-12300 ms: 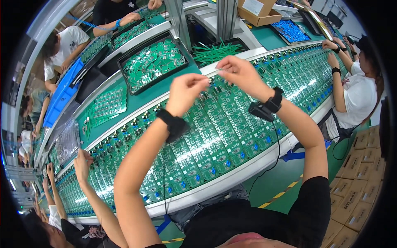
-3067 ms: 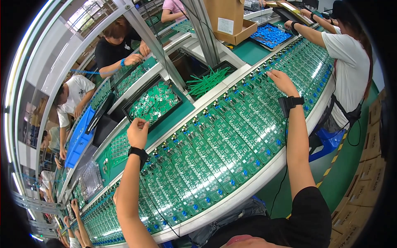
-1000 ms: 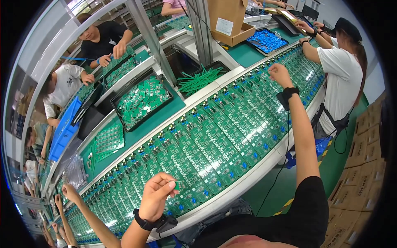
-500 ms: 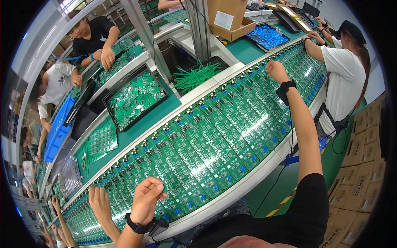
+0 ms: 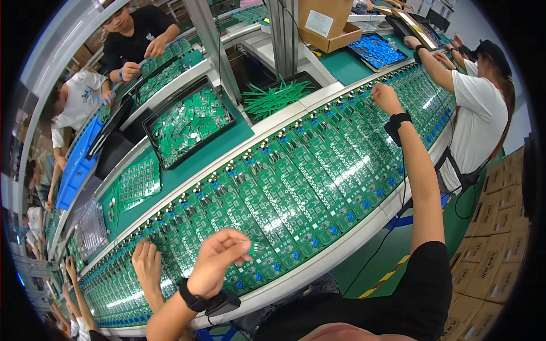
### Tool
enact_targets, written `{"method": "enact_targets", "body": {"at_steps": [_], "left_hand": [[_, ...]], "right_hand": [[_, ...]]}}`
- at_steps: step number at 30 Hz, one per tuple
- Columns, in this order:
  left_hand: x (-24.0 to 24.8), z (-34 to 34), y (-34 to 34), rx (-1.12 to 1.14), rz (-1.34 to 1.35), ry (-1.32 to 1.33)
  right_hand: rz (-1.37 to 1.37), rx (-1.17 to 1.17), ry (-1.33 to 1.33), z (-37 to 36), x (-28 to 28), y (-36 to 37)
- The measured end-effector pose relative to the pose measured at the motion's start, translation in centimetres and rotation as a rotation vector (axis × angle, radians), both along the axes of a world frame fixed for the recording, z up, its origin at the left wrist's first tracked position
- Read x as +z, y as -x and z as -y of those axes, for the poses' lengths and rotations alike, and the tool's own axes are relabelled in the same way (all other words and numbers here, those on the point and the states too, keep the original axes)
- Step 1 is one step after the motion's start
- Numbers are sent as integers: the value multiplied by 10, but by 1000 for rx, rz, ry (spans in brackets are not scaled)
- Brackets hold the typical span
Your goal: The person picks up small green circuit boards from a tray and places them onto a larger panel, then picks up a large panel and breaks it into smaller individual circuit boards by hand.
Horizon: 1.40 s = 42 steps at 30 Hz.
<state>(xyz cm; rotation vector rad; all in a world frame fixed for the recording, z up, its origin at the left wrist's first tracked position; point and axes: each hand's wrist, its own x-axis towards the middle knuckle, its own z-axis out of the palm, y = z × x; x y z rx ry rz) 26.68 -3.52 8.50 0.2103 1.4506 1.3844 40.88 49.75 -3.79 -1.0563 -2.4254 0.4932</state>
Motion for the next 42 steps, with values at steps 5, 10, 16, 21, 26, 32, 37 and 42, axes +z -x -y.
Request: {"method": "enact_targets", "body": {"at_steps": [5, 10, 16, 21, 26, 32, 37, 42], "left_hand": [[3, -31, -18, -225, 23, -51], [0, -64, -31, -325, 40, -165], [-15, -93, -45, -309, 88, -276], [-31, -102, -53, -352, 132, -230], [-39, -103, -52, -378, 145, -191], [-46, -102, -51, -361, 167, -189], [-46, -106, -50, -344, 178, -214], [-52, -110, -33, -185, 203, -271]], "right_hand": [[82, 44, -117, -9, -4, 6], [158, 49, -113, -15, -5, 8], [127, 78, -112, -20, -8, 5], [47, 55, -24, -19, -9, 3], [-24, -15, 270, -12, 0, 2], [107, 57, -62, -11, -6, 8], [288, 59, -357, -16, -11, 15], [334, -6, -257, 10, 9, 19]]}}
